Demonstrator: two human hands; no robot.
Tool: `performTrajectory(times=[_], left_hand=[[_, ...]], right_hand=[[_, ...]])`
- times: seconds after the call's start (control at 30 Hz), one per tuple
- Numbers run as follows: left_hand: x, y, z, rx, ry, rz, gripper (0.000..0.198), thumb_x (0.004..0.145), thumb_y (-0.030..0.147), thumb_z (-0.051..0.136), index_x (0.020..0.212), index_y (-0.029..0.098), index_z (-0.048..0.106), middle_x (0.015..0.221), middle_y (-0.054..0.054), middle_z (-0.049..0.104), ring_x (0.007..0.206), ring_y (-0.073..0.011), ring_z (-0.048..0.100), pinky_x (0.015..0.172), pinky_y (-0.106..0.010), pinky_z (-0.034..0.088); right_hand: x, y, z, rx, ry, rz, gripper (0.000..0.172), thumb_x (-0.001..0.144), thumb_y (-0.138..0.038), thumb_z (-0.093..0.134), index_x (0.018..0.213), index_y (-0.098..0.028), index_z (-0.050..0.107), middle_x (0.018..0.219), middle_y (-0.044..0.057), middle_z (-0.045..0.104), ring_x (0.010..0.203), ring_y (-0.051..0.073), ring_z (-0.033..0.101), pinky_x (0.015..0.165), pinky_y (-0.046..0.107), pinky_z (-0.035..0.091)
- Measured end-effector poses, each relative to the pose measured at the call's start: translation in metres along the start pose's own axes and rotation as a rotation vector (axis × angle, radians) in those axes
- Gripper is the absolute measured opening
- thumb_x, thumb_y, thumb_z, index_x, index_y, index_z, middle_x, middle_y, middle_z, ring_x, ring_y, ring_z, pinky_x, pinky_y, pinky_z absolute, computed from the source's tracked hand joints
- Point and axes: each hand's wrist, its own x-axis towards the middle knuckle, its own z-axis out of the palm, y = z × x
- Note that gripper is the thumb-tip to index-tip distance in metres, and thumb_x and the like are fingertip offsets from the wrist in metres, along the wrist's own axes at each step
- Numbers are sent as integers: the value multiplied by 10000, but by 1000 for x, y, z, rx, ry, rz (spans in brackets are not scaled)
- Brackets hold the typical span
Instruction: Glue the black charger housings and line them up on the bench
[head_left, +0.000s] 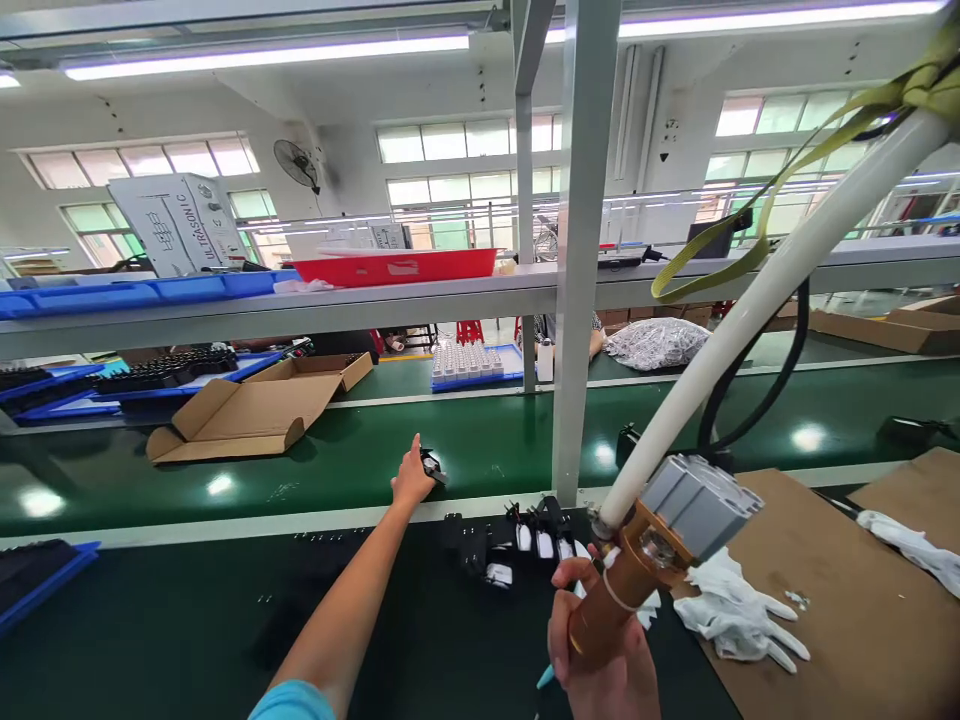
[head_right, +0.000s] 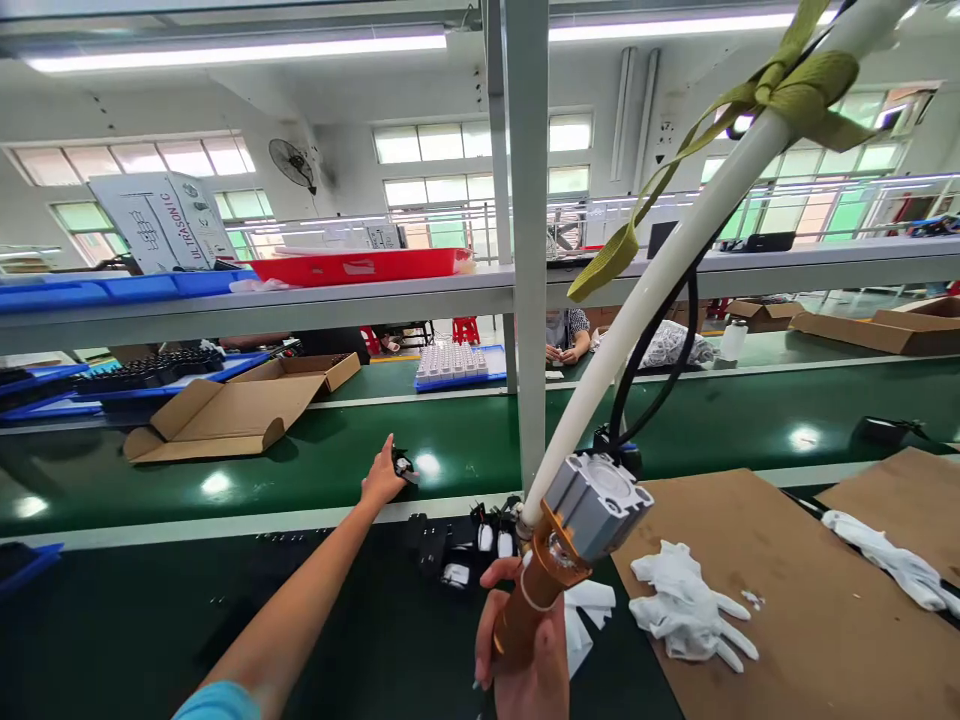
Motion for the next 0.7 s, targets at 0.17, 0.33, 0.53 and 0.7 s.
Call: performTrajectory(times=[0.17,0.33,0.53,0.7], left_hand=[[7,-5,-11,-53,15,-12,828,772,396,646,1429,113,229,1245,-218,578,1150,-342,565,904,-400,437],[-22,-2,-25,-102,7,110,823,730,377,686,1401,114,289,1155,-165,636,1062,-294,622,884,-349,457],[-101,-4,-70,-169,-7,271,868,696,398,714,1421,196,282,1120,-100,628,1047,-251,620,907,-337,459],[-182,-10,-92,-243,-123,386,859,701,410,721,1425,259,284,1032,-58,633,857,-231,639,821,-390,504]], right_hand=[[-1,0,2,-10,-29,-18,402,828,-613,435,949,-247,551,915,38,567,427,43,460,371,195,306],[2,1,-2,-32,-83,-87,372,861,-567,411,948,-236,559,918,47,570,434,54,478,365,203,348],[4,1,-6,-29,-120,-124,342,870,-530,418,1063,-273,533,929,40,570,448,62,494,372,204,366],[3,-2,-4,-45,-151,-143,322,875,-518,416,1070,-285,523,942,31,569,455,64,513,370,199,358]])
